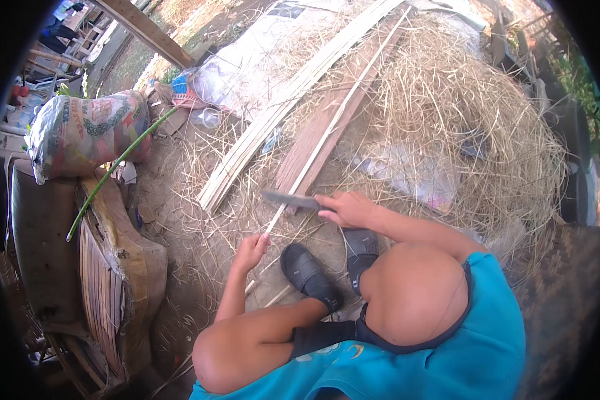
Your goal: The person sits on the ground and uses a knife to split long bamboo strips into thinner pieces. They repeatedly position each strip on a wooden block and shave it with the knife, collecting the finished pieces.
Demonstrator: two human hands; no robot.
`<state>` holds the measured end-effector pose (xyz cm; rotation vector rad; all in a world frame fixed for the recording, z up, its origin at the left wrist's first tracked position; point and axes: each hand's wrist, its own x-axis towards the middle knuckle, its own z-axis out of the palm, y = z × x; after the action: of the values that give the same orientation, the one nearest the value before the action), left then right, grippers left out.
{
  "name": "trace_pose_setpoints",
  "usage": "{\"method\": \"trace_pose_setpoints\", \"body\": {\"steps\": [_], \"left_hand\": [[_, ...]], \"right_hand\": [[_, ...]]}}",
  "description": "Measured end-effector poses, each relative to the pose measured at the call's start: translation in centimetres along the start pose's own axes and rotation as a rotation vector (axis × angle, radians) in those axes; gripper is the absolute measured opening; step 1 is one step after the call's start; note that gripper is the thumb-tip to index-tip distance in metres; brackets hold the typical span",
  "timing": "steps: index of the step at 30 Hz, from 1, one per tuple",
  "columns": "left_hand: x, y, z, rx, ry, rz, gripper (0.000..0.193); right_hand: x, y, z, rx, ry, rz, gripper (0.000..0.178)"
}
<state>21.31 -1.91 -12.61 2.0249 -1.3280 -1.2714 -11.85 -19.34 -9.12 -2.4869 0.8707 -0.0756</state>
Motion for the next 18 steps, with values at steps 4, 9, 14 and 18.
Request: {"method": "trace_pose_setpoints", "body": {"steps": [4,9,14,18], "left_hand": [[-2.7,-5.5,-1.3,-0.128,-0.118,-0.105,0.054],[-0.9,-2.5,-1.7,0.018,0.013,-0.016,0.057],[-5.8,-6.8,-4.3,0.128,0.017,-0.091,0.058],[-4.5,-5.2,-2.3,0.172,0.1,-0.027,0.05]], "right_hand": [[-0.3,10.1,-3.4,-0.097,0.283,0.401,0.048],[3.1,8.8,-6.3,0.056,0.258,0.466,0.048],[-1.7,20.1,-7.4,0.14,0.394,0.92,0.041],[0.2,12.2,-7.7,0.123,0.195,0.705,0.04]]}}
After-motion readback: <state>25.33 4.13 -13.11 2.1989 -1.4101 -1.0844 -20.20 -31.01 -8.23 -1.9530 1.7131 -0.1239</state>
